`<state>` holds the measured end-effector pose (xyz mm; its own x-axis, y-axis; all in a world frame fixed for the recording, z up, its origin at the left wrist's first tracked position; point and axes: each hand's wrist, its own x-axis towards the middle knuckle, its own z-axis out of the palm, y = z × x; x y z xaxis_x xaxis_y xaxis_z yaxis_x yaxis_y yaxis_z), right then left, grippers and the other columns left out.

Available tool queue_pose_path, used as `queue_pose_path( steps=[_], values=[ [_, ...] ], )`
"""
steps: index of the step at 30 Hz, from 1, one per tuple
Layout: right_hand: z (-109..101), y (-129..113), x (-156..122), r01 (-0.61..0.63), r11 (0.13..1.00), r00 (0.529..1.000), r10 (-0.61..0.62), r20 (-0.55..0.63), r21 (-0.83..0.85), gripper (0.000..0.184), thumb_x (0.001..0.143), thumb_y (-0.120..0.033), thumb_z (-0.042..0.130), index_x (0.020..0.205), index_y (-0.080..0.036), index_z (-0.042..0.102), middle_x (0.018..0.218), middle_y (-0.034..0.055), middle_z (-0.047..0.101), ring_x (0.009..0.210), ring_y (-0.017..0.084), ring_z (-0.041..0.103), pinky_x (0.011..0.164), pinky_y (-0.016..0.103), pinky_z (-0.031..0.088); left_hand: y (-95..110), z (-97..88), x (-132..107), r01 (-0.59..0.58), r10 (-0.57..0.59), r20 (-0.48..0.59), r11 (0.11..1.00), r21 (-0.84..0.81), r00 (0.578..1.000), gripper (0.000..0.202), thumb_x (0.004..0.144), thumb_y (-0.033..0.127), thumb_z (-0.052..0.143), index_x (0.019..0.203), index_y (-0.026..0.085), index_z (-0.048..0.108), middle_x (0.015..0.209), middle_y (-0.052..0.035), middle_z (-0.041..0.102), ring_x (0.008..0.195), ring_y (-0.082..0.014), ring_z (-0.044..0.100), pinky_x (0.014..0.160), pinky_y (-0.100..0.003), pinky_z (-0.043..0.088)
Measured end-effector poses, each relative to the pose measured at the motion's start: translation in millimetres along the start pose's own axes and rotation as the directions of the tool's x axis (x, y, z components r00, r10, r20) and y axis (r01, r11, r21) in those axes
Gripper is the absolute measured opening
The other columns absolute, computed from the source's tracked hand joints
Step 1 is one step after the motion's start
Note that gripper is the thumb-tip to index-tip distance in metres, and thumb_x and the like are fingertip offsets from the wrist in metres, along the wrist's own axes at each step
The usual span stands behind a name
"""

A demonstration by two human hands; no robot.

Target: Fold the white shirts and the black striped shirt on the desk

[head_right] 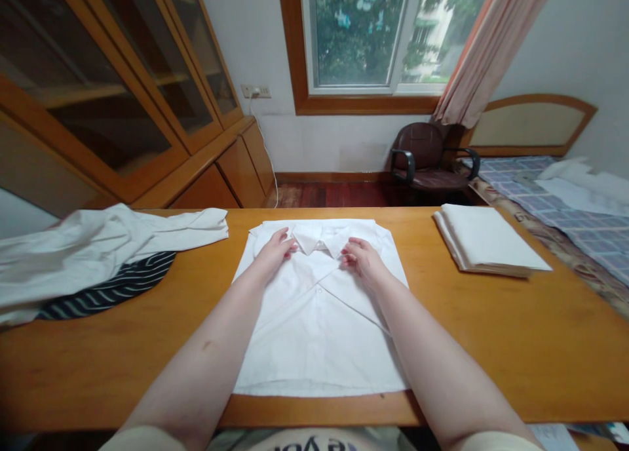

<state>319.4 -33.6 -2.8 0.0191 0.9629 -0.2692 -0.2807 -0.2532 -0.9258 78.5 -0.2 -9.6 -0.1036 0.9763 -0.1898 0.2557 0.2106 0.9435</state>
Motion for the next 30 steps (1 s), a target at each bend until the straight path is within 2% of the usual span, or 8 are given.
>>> queue_pose_path(
  steps=[2, 5, 9, 12, 19, 22, 25, 30],
  values=[
    [-0.6, 4.1, -1.8, -0.057, 0.989, 0.996, 0.048, 0.070, 0.133, 0.043, 0.076, -0.026, 0.065, 0.111, -0.023, 0.040, 0.075, 0.0021, 0.066, 0.058, 0.014, 0.060, 0.055, 0.028, 0.052, -8.5, 4.6, -1.4, 0.019, -0.018, 0.017, 0.999, -0.027, 1.000, 0.074, 0.074, 0.037, 0.065, 0.141, 0.022, 0.035, 0.135, -0.0155, 0.050, 0.096, -0.0204, 0.063, 0.072, -0.027, 0.048],
    [-4.0, 3.3, -1.6, -0.093, 0.972, 0.988, 0.063, 0.140, 0.214, 0.050, 0.077, -0.028, 0.066, 0.114, -0.027, 0.032, 0.082, 0.0023, 0.069, 0.061, 0.015, 0.063, 0.059, 0.032, 0.055, -12.3, 7.5, -3.1, 0.005, -0.004, 0.046, 0.999, -0.035, 0.999, 0.080, 0.073, 0.033, 0.066, 0.143, 0.022, 0.030, 0.140, -0.0166, 0.044, 0.086, -0.0165, 0.063, 0.065, -0.024, 0.047],
    [-8.0, 0.3, 2.1, -0.146, 0.969, 0.970, 0.101, 0.221, 0.200, 0.040, 0.078, -0.033, 0.066, 0.107, -0.027, 0.038, 0.089, 0.0050, 0.070, 0.064, 0.017, 0.065, 0.063, 0.035, 0.057, -6.8, 7.6, -4.8, 0.013, -0.003, 0.070, 0.990, -0.138, 0.998, 0.075, 0.075, 0.029, 0.062, 0.142, 0.019, 0.031, 0.138, -0.0182, 0.045, 0.061, -0.0066, 0.057, 0.052, -0.020, 0.042],
    [-8.5, -0.7, 2.4, -0.156, 0.971, 0.963, 0.110, 0.245, 0.179, 0.033, 0.079, -0.034, 0.065, 0.102, -0.025, 0.044, 0.093, 0.0061, 0.070, 0.068, 0.018, 0.066, 0.066, 0.034, 0.057, -2.4, 5.3, -6.3, -0.015, 0.024, 0.053, 0.988, -0.157, 0.998, 0.069, 0.072, 0.028, 0.064, 0.135, 0.018, 0.040, 0.133, -0.0163, 0.048, 0.053, -0.0031, 0.051, 0.049, -0.020, 0.040],
    [-7.1, -4.2, -1.0, -0.140, 0.976, 0.962, 0.094, 0.255, 0.168, 0.023, 0.084, -0.041, 0.055, 0.100, -0.027, 0.047, 0.093, 0.0041, 0.070, 0.070, 0.018, 0.067, 0.067, 0.034, 0.055, -2.2, -1.5, -7.9, -0.136, 0.143, 0.048, 0.982, -0.130, 0.989, 0.060, 0.067, 0.034, 0.068, 0.123, 0.016, 0.054, 0.104, -0.0073, 0.062, 0.059, -0.0070, 0.053, 0.055, -0.021, 0.043],
    [-8.3, -5.7, -1.2, -0.133, 0.977, 0.964, 0.089, 0.250, 0.166, 0.024, 0.084, -0.049, 0.050, 0.093, -0.027, 0.047, 0.093, 0.0029, 0.070, 0.073, 0.019, 0.067, 0.070, 0.036, 0.054, -2.7, -3.2, -8.3, -0.159, 0.165, 0.048, 0.982, -0.103, 0.985, 0.050, 0.066, 0.040, 0.069, 0.110, 0.016, 0.062, 0.095, -0.0055, 0.064, 0.069, -0.0125, 0.058, 0.066, -0.026, 0.047],
    [-8.6, -6.9, -1.5, -0.139, 0.980, 0.964, 0.102, 0.244, 0.140, 0.031, 0.083, -0.057, 0.047, 0.083, -0.026, 0.046, 0.090, 0.0032, 0.070, 0.078, 0.020, 0.068, 0.074, 0.038, 0.053, -2.0, -3.8, -8.2, -0.171, 0.176, 0.023, 0.975, -0.142, 0.984, 0.039, 0.073, 0.048, 0.060, 0.093, 0.016, 0.065, 0.084, -0.0039, 0.065, 0.076, -0.0166, 0.060, 0.072, -0.029, 0.048],
    [-8.1, -6.4, -1.6, -0.059, 0.995, 0.964, 0.035, 0.264, 0.086, 0.027, 0.080, -0.054, 0.051, 0.081, -0.027, 0.048, 0.091, 0.0032, 0.070, 0.093, 0.021, 0.065, 0.085, 0.040, 0.049, 2.5, -2.3, -9.9, -0.176, 0.183, 0.019, 0.963, -0.204, 0.983, 0.038, 0.073, 0.048, 0.061, 0.093, 0.016, 0.063, 0.089, -0.0051, 0.066, 0.084, -0.0190, 0.061, 0.076, -0.031, 0.049]
  ],
)
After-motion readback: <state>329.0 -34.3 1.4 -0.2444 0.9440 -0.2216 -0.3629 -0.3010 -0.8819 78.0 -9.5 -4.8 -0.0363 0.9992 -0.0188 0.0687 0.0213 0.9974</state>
